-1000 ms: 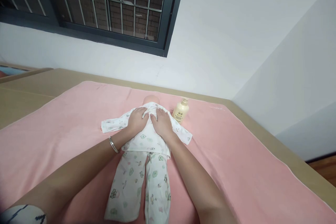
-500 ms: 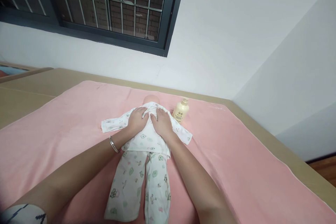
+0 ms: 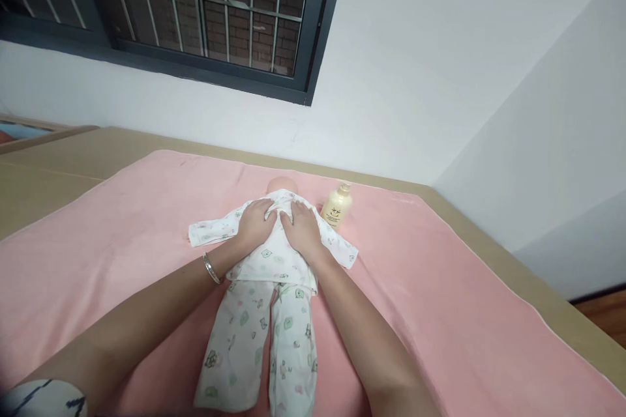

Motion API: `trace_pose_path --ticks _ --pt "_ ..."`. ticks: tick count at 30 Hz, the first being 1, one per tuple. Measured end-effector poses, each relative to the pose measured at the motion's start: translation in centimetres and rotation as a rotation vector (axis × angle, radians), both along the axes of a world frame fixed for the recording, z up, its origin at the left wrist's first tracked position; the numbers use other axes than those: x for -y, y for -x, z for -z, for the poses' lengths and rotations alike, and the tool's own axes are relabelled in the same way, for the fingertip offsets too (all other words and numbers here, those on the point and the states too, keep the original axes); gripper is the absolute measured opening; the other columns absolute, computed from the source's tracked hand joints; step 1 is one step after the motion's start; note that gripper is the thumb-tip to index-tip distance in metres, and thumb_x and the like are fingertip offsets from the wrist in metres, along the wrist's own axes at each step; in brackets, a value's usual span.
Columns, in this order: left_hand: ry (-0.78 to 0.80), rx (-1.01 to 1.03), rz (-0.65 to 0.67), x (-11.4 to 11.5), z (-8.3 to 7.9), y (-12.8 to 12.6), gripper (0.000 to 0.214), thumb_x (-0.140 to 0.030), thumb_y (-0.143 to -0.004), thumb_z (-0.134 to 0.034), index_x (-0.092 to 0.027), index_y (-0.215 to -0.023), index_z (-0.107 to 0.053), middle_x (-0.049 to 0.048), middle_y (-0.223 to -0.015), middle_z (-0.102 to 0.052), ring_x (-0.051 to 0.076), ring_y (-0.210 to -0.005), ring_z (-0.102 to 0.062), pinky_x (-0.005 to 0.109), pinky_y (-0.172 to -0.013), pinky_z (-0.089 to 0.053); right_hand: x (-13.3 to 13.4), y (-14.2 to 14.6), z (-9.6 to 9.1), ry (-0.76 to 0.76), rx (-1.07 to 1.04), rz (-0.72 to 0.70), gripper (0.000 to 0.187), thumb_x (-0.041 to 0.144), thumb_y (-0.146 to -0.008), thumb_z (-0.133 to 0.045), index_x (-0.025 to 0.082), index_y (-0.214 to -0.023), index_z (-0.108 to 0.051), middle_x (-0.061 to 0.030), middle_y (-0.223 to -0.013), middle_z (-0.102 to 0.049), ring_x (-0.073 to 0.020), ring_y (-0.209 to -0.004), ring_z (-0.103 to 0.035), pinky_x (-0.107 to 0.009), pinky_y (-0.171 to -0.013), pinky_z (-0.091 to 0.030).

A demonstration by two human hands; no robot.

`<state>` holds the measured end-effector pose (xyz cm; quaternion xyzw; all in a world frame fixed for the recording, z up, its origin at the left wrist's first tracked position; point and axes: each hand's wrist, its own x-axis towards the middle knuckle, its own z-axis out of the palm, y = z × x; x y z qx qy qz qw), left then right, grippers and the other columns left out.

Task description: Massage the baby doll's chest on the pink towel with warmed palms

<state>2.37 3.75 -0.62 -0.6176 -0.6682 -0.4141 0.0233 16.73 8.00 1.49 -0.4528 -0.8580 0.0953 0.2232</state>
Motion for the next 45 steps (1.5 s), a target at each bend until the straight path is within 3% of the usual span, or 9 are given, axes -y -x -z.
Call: trace_pose_path --ticks 20,25,27,30,33,36,39,42,45 --pt "-0.023 -0.02 -0.007 0.1 -0.1 0.0 0.031 -0.023 -0.092 -0.049 -0.014 -0.114 -0.068 0.011 -0.12 -0.071 0.025 -0.117 -0.062 0.041 -0.107 -0.046 -0.3 -0.2 -0.1 -0.009 -0.007 -0.02 0.052 0.043 -0.101 -0.038 0.01 -0.14 -0.05 -0.0174 -0.148 -0.047 -0.0289 -0.141 -0.039 -0.047 -0.118 -0.025" --pt "-0.076 -0.108 0.003 0.6 -0.3 -0.3 0.025 -0.02 -0.092 -0.047 -0.017 -0.097 -0.071 0.0089 -0.107 -0.073 0.023 -0.106 -0.064 0.038 -0.1 -0.048 -1.2 -0.8 -0.5 0.027 0.009 -0.106 0.054 0.045 -0.1 -0.041 0.011 -0.142 -0.047 -0.0167 -0.151 -0.044 -0.028 -0.144 -0.035 -0.043 -0.118 -0.026" --pt "-0.07 -0.137 -0.009 0.8 -0.5 -0.5 0.025 -0.019 -0.093 -0.046 -0.018 -0.089 -0.071 0.0083 -0.101 -0.073 0.023 -0.102 -0.064 0.038 -0.097 -0.048 -0.7 -0.7 -1.0 0.002 0.041 -0.097 0.049 0.041 -0.101 -0.039 0.012 -0.14 -0.049 -0.0168 -0.149 -0.046 -0.0284 -0.142 -0.037 -0.043 -0.116 -0.029" --pt "-0.009 -0.163 -0.046 0.9 -0.9 -0.7 0.025 -0.02 -0.093 -0.045 -0.018 -0.086 -0.069 0.009 -0.097 -0.072 0.024 -0.099 -0.063 0.039 -0.094 -0.048 1.3 0.1 -1.8 -0.076 0.118 -0.03 0.039 0.031 -0.103 -0.033 0.011 -0.125 -0.058 -0.0173 -0.13 -0.062 -0.0287 -0.125 -0.053 -0.041 -0.105 -0.037" --pt "0.068 -0.164 -0.065 0.6 -1.0 -0.5 0.024 -0.023 -0.092 -0.045 -0.016 -0.097 -0.067 0.0105 -0.104 -0.071 0.026 -0.103 -0.062 0.04 -0.095 -0.047 3.5 0.9 -2.5 -0.118 0.196 0.054 0.034 0.026 -0.102 -0.032 0.011 -0.11 -0.062 -0.0175 -0.113 -0.067 -0.0287 -0.109 -0.06 -0.037 -0.094 -0.042" --pt "0.102 -0.182 -0.069 0.2 -1.1 -0.2 0.03 -0.025 -0.092 -0.044 -0.012 -0.112 -0.063 0.013 -0.118 -0.068 0.027 -0.112 -0.06 0.041 -0.101 -0.043 4.1 1.1 -2.9 -0.102 0.212 0.043 0.033 0.025 -0.101 -0.033 0.013 -0.104 -0.063 -0.0162 -0.108 -0.068 -0.0277 -0.105 -0.061 -0.036 -0.09 -0.043" --pt "0.075 -0.233 -0.02 0.3 -1.2 -0.2 0.028 -0.023 -0.094 -0.043 -0.013 -0.108 -0.064 0.0125 -0.115 -0.069 0.026 -0.11 -0.061 0.04 -0.099 -0.045 2.5 0.5 -2.7 -0.043 0.141 -0.024 0.032 0.029 -0.102 -0.034 0.016 -0.108 -0.063 -0.0142 -0.116 -0.067 -0.0264 -0.112 -0.059 -0.037 -0.097 -0.04" --pt "0.028 -0.259 0.018 0.9 -1.4 -0.5 0.025 -0.02 -0.094 -0.041 -0.015 -0.09 -0.066 0.0104 -0.098 -0.071 0.024 -0.097 -0.064 0.037 -0.091 -0.048 0.3 -0.2 -1.8 0.001 0.058 -0.102 0.034 0.032 -0.101 -0.037 0.018 -0.124 -0.058 -0.0122 -0.14 -0.056 -0.0266 -0.133 -0.045 -0.043 -0.111 -0.03" --pt "0.008 -0.24 -0.001 1.2 -1.4 -0.7 0.026 -0.018 -0.094 -0.041 -0.017 -0.084 -0.065 0.0095 -0.092 -0.07 0.023 -0.093 -0.064 0.036 -0.087 -0.049 0.0 -0.2 -1.4 -0.001 0.052 -0.096 0.039 0.033 -0.101 -0.036 0.017 -0.133 -0.052 -0.0126 -0.148 -0.048 -0.0281 -0.141 -0.036 -0.048 -0.116 -0.023"
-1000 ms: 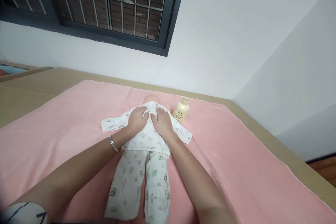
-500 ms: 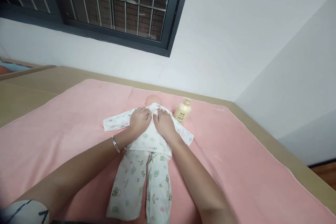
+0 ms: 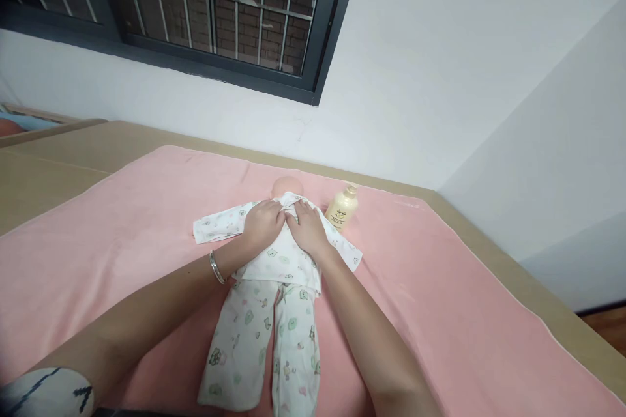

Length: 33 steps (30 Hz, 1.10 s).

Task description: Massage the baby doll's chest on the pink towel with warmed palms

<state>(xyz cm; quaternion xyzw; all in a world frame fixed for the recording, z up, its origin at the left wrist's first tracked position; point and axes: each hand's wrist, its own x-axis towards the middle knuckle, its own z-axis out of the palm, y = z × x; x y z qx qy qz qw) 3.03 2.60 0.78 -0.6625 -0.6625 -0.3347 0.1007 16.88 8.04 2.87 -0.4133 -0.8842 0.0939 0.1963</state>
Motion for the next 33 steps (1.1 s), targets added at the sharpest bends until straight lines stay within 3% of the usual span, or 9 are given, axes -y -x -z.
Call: trace_pose_path --ticks 7,10,15,20,23,26,30,33 --pt "0.038 0.018 0.014 -1.4 0.7 0.7 0.027 -0.021 -0.094 -0.042 -0.015 -0.111 -0.063 0.0118 -0.116 -0.068 0.026 -0.114 -0.06 0.041 -0.103 -0.044 4.5 1.2 -1.9 -0.067 0.22 0.204 0.034 0.03 -0.101 -0.034 0.013 -0.111 -0.061 -0.0191 -0.109 -0.068 -0.0309 -0.108 -0.061 -0.038 -0.088 -0.043" --pt "0.054 -0.01 0.029 -1.2 0.4 0.6 0.027 -0.021 -0.095 -0.04 -0.014 -0.104 -0.065 0.0127 -0.111 -0.069 0.025 -0.107 -0.062 0.04 -0.097 -0.047 3.5 0.7 -2.0 -0.048 0.195 0.157 0.035 0.031 -0.102 -0.03 0.015 -0.106 -0.062 -0.0167 -0.108 -0.068 -0.0288 -0.103 -0.062 -0.037 -0.086 -0.043" --pt "0.034 -0.012 -0.004 0.1 -0.3 -0.2 0.027 -0.02 -0.095 -0.041 -0.016 -0.086 -0.066 0.0103 -0.091 -0.071 0.025 -0.094 -0.064 0.037 -0.086 -0.049 0.3 -0.1 -1.0 -0.056 0.042 -0.021 0.031 0.031 -0.102 -0.033 0.017 -0.106 -0.06 -0.011 -0.119 -0.065 -0.0246 -0.116 -0.054 -0.034 -0.098 -0.039" --pt "0.049 0.03 -0.021 -0.8 0.1 0.2 0.025 -0.021 -0.094 -0.043 -0.014 -0.104 -0.064 0.0126 -0.111 -0.069 0.026 -0.107 -0.063 0.039 -0.097 -0.046 3.0 1.0 -1.4 -0.083 0.148 0.172 0.033 0.027 -0.1 -0.033 0.013 -0.107 -0.063 -0.0165 -0.108 -0.068 -0.0285 -0.108 -0.059 -0.036 -0.093 -0.04" --pt "0.082 0.019 0.021 -1.4 0.3 0.6 0.031 -0.025 -0.095 -0.042 -0.01 -0.114 -0.061 0.0155 -0.121 -0.066 0.027 -0.115 -0.06 0.041 -0.102 -0.045 4.3 1.1 -1.9 -0.035 0.209 0.211 0.029 0.023 -0.098 -0.036 0.015 -0.103 -0.064 -0.0163 -0.103 -0.069 -0.0286 -0.098 -0.063 -0.035 -0.083 -0.042" --pt "0.067 0.032 0.055 -1.4 0.3 0.6 0.029 -0.023 -0.096 -0.041 -0.013 -0.106 -0.065 0.0127 -0.114 -0.07 0.026 -0.111 -0.062 0.04 -0.101 -0.046 3.1 0.6 -1.9 0.0 0.149 0.155 0.034 0.031 -0.102 -0.031 0.018 -0.103 -0.063 -0.0133 -0.104 -0.069 -0.0272 -0.095 -0.063 -0.034 -0.078 -0.043" --pt "-0.004 0.059 0.09 -0.8 0.3 0.2 0.026 -0.023 -0.095 -0.044 -0.018 -0.093 -0.069 0.0092 -0.103 -0.073 0.023 -0.104 -0.065 0.038 -0.099 -0.048 0.7 0.1 -1.1 0.0 0.074 0.119 0.037 0.037 -0.103 -0.03 0.018 -0.106 -0.061 -0.0118 -0.113 -0.067 -0.0252 -0.105 -0.06 -0.033 -0.087 -0.042" --pt "-0.024 0.1 0.059 -0.7 0.5 0.1 0.023 -0.023 -0.093 -0.048 -0.019 -0.092 -0.07 0.0082 -0.101 -0.074 0.023 -0.103 -0.066 0.037 -0.098 -0.049 0.4 0.2 -0.6 -0.045 0.094 0.156 0.037 0.036 -0.103 -0.032 0.016 -0.108 -0.062 -0.0136 -0.114 -0.066 -0.0262 -0.11 -0.058 -0.034 -0.094 -0.04"
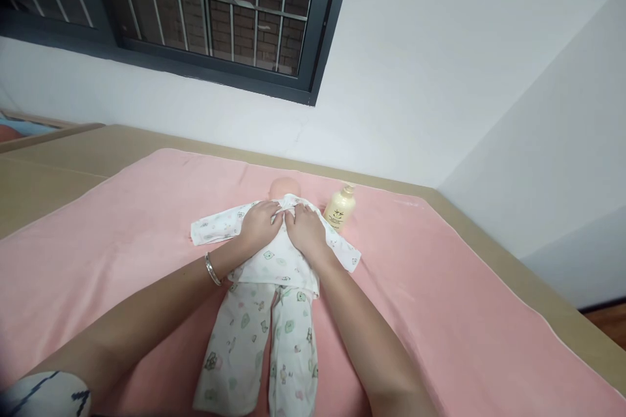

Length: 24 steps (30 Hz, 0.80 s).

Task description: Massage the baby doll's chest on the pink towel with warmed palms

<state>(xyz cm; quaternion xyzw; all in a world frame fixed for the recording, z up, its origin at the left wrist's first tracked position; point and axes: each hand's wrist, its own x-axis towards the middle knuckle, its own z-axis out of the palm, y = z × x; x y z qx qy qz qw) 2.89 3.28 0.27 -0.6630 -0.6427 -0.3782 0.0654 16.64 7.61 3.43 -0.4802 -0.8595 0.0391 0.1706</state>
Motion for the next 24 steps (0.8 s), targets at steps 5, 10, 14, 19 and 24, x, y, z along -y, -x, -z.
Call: trace_pose_path --ticks 5,10,14,19,24 --pt "-0.013 0.028 0.0 -0.1 0.19 0.08 0.023 -0.022 -0.092 -0.048 -0.018 -0.099 -0.07 0.0079 -0.11 -0.073 0.023 -0.107 -0.065 0.038 -0.1 -0.049 0.81 0.31 0.12 -0.061 0.022 0.021 0.04 0.035 -0.104 -0.03 0.013 -0.11 -0.063 -0.017 -0.116 -0.067 -0.0285 -0.114 -0.058 -0.036 -0.098 -0.039" --pt "-0.009 0.035 0.009 -0.15 0.22 0.13 0.024 -0.023 -0.093 -0.047 -0.018 -0.098 -0.07 0.0086 -0.108 -0.073 0.023 -0.107 -0.065 0.039 -0.1 -0.048 0.89 0.31 -0.02 -0.045 0.019 0.013 0.041 0.033 -0.104 -0.029 0.012 -0.111 -0.064 -0.0177 -0.118 -0.066 -0.0284 -0.117 -0.057 -0.037 -0.101 -0.038" --pt "-0.012 0.039 0.01 -0.12 0.2 0.15 0.024 -0.023 -0.094 -0.047 -0.019 -0.099 -0.069 0.008 -0.108 -0.073 0.023 -0.107 -0.065 0.038 -0.1 -0.048 0.81 0.33 -0.02 -0.044 0.019 0.007 0.041 0.032 -0.103 -0.03 0.011 -0.114 -0.063 -0.0177 -0.12 -0.066 -0.0285 -0.119 -0.056 -0.037 -0.103 -0.037" --pt "-0.002 0.041 0.009 -0.09 0.19 0.13 0.025 -0.024 -0.094 -0.046 -0.019 -0.101 -0.07 0.0082 -0.113 -0.073 0.024 -0.11 -0.064 0.039 -0.102 -0.047 0.88 0.35 0.02 -0.046 0.012 0.01 0.039 0.032 -0.103 -0.031 0.012 -0.113 -0.063 -0.017 -0.118 -0.066 -0.0279 -0.118 -0.057 -0.035 -0.103 -0.036" --pt "0.036 -0.034 0.034 -0.52 0.3 0.36 0.034 -0.019 -0.093 -0.042 -0.015 -0.118 -0.064 0.0108 -0.129 -0.066 0.024 -0.121 -0.059 0.041 -0.109 -0.043 0.82 0.36 0.16 -0.046 0.0 0.02 0.037 0.032 -0.103 -0.031 0.013 -0.108 -0.063 -0.0164 -0.112 -0.067 -0.0279 -0.114 -0.057 -0.036 -0.102 -0.036"
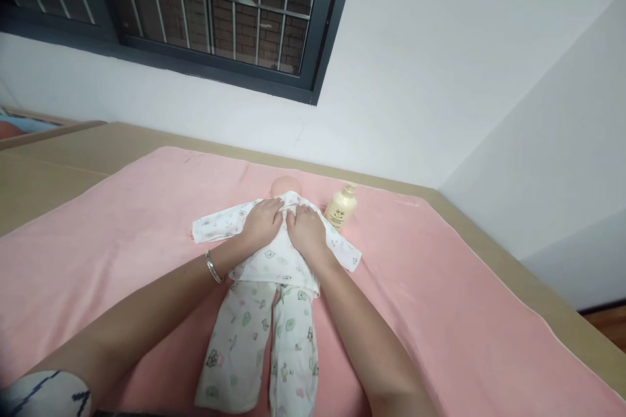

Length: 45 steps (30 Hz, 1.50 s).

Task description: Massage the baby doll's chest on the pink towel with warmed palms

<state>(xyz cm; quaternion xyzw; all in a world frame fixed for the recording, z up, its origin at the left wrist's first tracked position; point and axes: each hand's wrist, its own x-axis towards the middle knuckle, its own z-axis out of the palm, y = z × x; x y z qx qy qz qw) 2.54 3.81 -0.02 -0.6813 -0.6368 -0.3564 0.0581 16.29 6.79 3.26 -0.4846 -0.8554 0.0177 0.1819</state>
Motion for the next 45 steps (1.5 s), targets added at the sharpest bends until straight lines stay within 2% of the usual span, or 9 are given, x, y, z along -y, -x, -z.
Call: trace_pose_path --ticks 4,8,11,15,18,22,30,38,45 --pt "0.036 -0.066 0.006 -0.2 -0.2 0.2 0.039 -0.018 -0.092 -0.04 -0.009 -0.126 -0.059 0.0148 -0.134 -0.062 0.028 -0.126 -0.055 0.045 -0.111 -0.039 -1.2 -0.7 -0.1 0.054 -0.066 -0.112 0.033 0.035 -0.1 -0.038 0.016 -0.114 -0.061 -0.0131 -0.122 -0.064 -0.0265 -0.118 -0.054 -0.036 -0.103 -0.036" --pt "0.042 -0.068 -0.025 0.4 -0.7 -0.1 0.027 -0.018 -0.09 -0.043 -0.014 -0.101 -0.067 0.0123 -0.108 -0.072 0.027 -0.105 -0.064 0.041 -0.096 -0.048 -2.2 -1.3 -0.2 0.102 -0.135 -0.288 0.028 0.033 -0.098 -0.04 0.019 -0.111 -0.06 -0.0079 -0.119 -0.065 -0.0231 -0.112 -0.056 -0.034 -0.098 -0.039" --pt "0.043 -0.043 -0.07 0.8 -0.9 -0.4 0.022 -0.02 -0.089 -0.046 -0.016 -0.089 -0.067 0.0105 -0.095 -0.072 0.026 -0.096 -0.065 0.04 -0.089 -0.05 -1.7 -0.9 -0.3 0.065 -0.106 -0.211 0.027 0.03 -0.098 -0.037 0.018 -0.102 -0.061 -0.0095 -0.111 -0.066 -0.0233 -0.102 -0.058 -0.033 -0.09 -0.039" --pt "0.054 0.02 -0.066 0.6 -0.8 -0.3 0.026 -0.021 -0.088 -0.047 -0.015 -0.105 -0.067 0.0119 -0.113 -0.07 0.028 -0.107 -0.063 0.042 -0.097 -0.048 -0.2 -0.2 -0.7 0.085 -0.057 -0.058 0.028 0.03 -0.097 -0.039 0.016 -0.102 -0.063 -0.0109 -0.101 -0.068 -0.0233 -0.09 -0.059 -0.03 -0.077 -0.038" --pt "0.062 0.049 -0.048 0.2 -0.5 -0.1 0.037 -0.017 -0.087 -0.045 -0.013 -0.121 -0.061 0.0128 -0.126 -0.066 0.028 -0.117 -0.059 0.043 -0.104 -0.044 0.3 -0.2 -1.2 0.113 -0.074 -0.05 0.026 0.032 -0.095 -0.044 0.017 -0.098 -0.065 -0.0083 -0.094 -0.069 -0.0212 -0.083 -0.059 -0.027 -0.07 -0.036" --pt "0.02 0.079 -0.027 0.3 -0.3 -0.1 0.03 -0.015 -0.086 -0.046 -0.016 -0.108 -0.067 0.0092 -0.115 -0.07 0.025 -0.111 -0.061 0.039 -0.101 -0.046 -0.3 -0.8 -1.3 0.159 -0.126 -0.084 0.027 0.035 -0.095 -0.047 0.02 -0.086 -0.068 -0.0039 -0.088 -0.07 -0.0194 -0.082 -0.061 -0.025 -0.067 -0.035" --pt "-0.012 0.019 -0.077 0.7 -0.5 -0.6 0.017 -0.017 -0.086 -0.049 -0.018 -0.084 -0.066 0.0091 -0.095 -0.07 0.025 -0.096 -0.062 0.037 -0.089 -0.049 -1.1 -0.6 -0.5 0.073 -0.087 -0.166 0.03 0.031 -0.099 -0.038 0.017 -0.105 -0.064 -0.0097 -0.12 -0.065 -0.0224 -0.112 -0.056 -0.029 -0.092 -0.037" --pt "0.061 0.021 -0.071 0.1 -0.6 0.2 0.02 -0.021 -0.088 -0.046 -0.017 -0.095 -0.065 0.0104 -0.104 -0.071 0.026 -0.101 -0.063 0.04 -0.093 -0.047 2.4 0.1 -2.5 0.159 0.066 -0.055 0.032 0.028 -0.1 -0.035 0.016 -0.107 -0.064 -0.0118 -0.107 -0.069 -0.0228 -0.091 -0.062 -0.029 -0.072 -0.036" --pt "-0.084 0.004 -0.088 0.5 0.3 0.0 0.016 -0.021 -0.088 -0.05 -0.019 -0.076 -0.061 0.0091 -0.09 -0.069 0.024 -0.094 -0.062 0.037 -0.088 -0.048 -0.6 -0.5 -1.2 0.143 -0.009 -0.155 0.038 0.033 -0.104 -0.029 0.015 -0.112 -0.062 -0.0126 -0.126 -0.063 -0.0217 -0.115 -0.056 -0.03 -0.093 -0.038"
